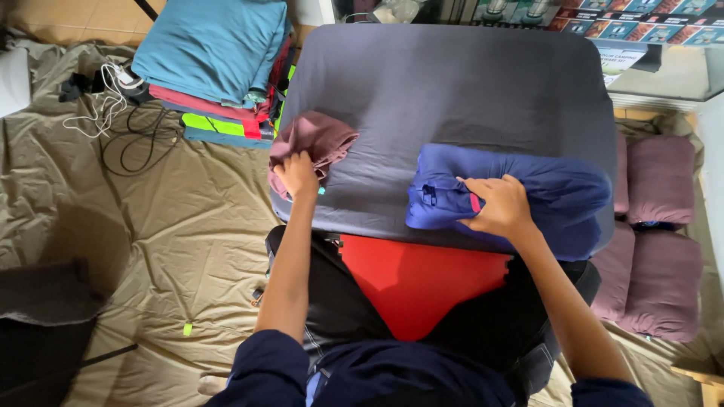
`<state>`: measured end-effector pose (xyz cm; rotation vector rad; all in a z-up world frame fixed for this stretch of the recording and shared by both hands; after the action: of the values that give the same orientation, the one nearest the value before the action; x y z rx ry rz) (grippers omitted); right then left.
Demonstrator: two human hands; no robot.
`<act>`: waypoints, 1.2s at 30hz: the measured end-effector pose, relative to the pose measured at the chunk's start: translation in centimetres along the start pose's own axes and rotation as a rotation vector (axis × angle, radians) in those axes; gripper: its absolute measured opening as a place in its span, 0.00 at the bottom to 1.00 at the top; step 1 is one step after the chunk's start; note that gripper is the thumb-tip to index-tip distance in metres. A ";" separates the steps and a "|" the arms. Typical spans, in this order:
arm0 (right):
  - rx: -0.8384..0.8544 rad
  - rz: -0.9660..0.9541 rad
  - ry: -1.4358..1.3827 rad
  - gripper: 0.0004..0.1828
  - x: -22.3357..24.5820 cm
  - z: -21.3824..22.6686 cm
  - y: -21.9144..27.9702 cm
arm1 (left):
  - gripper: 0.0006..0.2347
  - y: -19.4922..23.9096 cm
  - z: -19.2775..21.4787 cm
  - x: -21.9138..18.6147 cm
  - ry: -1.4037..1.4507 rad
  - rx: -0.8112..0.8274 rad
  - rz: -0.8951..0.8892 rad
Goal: The person folds a blue sleeping bag by rolling it up and then stuffing it into a matching blue storage sack.
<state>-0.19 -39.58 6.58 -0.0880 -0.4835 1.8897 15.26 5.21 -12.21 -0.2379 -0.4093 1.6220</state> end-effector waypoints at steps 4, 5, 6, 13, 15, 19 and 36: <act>0.001 -0.019 0.021 0.42 -0.1 0.0 0.0 | 0.07 -0.6 4.2 -0.8 0.263 0.167 0.011; -0.016 -0.016 0.027 0.42 0.0 0.2 0.1 | 0.04 -0.9 5.8 -1.4 0.493 0.169 0.028; -0.034 -0.013 0.034 0.41 0.0 0.4 0.1 | 0.02 -1.3 7.5 -2.2 0.724 0.168 0.044; -0.039 -0.024 0.035 0.41 0.2 1.3 0.0 | 0.06 -4.5 20.2 -11.4 1.373 0.046 -0.144; -0.046 0.003 -0.031 0.44 -0.1 1.9 -0.3 | 0.05 -5.3 21.4 -14.1 1.449 -0.103 -0.427; -0.085 -0.037 0.004 0.47 -2.5 0.9 0.0 | 0.06 -4.3 29.6 -16.2 1.598 0.266 -0.489; -0.107 -0.024 0.015 0.45 -1.5 1.8 0.5 | 0.07 4.8 10.1 -18.0 0.257 0.098 -0.548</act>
<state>-0.61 -41.60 7.73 -0.1668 -0.5730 1.8376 8.64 -14.13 -6.58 -0.2318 -0.1738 1.0530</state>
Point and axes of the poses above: each hand's wrist, its own y-axis away from the middle knuckle, its own z-axis out of the back of the hand, x = y × z, the point moved 6 cm from there along -y, towards the middle knuckle, and after that the axes turned 7 degrees about -z, right-handed, at the moved point
